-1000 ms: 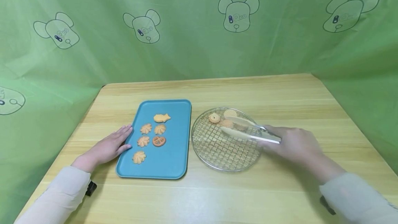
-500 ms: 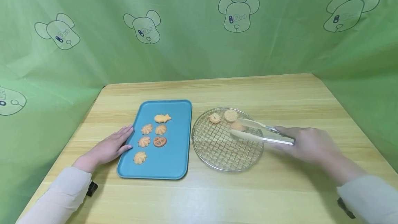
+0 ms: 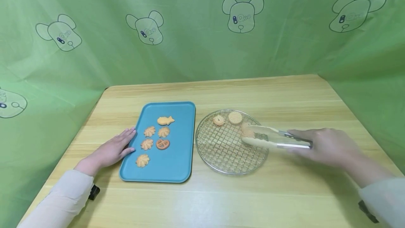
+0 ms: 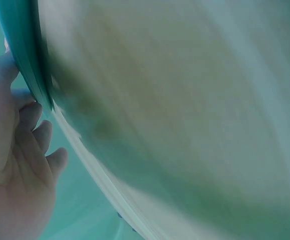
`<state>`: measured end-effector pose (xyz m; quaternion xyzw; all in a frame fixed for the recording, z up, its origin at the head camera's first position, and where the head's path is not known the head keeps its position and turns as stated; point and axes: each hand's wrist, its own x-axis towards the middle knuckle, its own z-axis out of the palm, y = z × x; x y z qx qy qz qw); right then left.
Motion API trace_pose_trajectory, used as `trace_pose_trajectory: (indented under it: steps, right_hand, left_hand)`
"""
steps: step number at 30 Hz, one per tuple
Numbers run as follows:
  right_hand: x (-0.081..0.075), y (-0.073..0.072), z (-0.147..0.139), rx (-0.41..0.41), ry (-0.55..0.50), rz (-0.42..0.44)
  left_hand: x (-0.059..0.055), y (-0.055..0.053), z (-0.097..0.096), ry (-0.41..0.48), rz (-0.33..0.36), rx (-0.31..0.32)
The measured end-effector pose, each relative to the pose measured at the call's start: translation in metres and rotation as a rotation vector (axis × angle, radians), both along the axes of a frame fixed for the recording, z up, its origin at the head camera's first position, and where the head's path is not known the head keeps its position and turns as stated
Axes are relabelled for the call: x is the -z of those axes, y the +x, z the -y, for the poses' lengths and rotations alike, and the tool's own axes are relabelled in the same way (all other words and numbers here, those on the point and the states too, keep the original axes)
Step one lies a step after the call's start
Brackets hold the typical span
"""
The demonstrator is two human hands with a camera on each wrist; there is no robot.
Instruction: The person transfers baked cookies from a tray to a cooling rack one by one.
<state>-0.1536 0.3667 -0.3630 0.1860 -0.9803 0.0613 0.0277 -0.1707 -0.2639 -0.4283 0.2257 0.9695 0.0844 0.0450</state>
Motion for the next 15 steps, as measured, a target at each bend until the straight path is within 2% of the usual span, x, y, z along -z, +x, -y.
trace_pose_trajectory:
  steps: [15]
  right_hand:
    - [0.0016, -0.0007, -0.0066, -0.031, 0.051, 0.030]
  left_hand:
    - [0.0005, -0.0004, 0.0000, 0.002, -0.001, -0.003]
